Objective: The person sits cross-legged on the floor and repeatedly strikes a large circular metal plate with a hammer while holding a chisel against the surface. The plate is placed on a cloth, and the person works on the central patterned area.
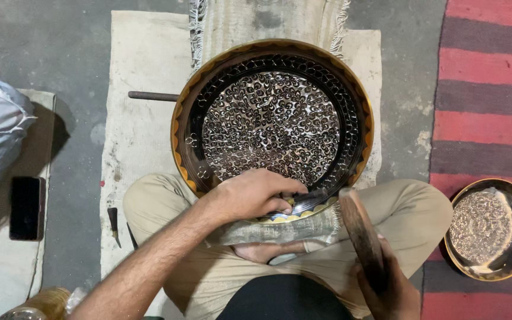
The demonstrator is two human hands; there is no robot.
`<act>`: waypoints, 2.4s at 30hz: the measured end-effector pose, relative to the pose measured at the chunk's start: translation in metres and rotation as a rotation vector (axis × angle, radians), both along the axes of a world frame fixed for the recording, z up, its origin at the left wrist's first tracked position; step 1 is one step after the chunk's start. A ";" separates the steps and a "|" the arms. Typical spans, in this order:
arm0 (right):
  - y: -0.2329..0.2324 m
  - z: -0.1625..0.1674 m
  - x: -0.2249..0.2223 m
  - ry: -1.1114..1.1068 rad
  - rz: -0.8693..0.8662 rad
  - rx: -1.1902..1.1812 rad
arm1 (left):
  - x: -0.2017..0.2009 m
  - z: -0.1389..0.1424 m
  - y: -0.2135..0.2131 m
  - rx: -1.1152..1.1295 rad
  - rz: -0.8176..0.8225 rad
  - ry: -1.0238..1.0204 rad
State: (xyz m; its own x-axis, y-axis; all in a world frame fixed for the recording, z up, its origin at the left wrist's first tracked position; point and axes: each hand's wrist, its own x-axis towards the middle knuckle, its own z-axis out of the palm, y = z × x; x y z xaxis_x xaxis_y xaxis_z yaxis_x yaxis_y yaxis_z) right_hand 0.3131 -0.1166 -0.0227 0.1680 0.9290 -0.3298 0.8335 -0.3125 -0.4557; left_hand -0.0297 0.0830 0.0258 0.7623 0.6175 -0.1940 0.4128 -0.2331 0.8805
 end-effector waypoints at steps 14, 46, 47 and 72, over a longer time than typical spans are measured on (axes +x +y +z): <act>0.065 0.035 -0.013 0.171 -0.091 -0.053 | -0.003 0.008 -0.013 -0.021 0.184 0.053; 0.039 0.032 0.002 0.110 0.149 0.156 | -0.007 -0.001 -0.008 -0.065 0.051 -0.036; 0.025 0.021 0.000 0.098 0.101 0.144 | -0.007 0.000 -0.008 -0.066 0.036 -0.021; 0.011 -0.016 -0.004 0.720 -0.361 0.099 | -0.014 0.008 -0.005 0.027 0.047 -0.001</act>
State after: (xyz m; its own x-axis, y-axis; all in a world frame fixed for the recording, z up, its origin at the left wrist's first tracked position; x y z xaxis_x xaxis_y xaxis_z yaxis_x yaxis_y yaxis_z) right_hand 0.3087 -0.1054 -0.0386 0.2405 0.8888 -0.3900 0.1805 -0.4357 -0.8818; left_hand -0.0436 0.0783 0.0343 0.7324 0.6579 -0.1757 0.4229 -0.2372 0.8746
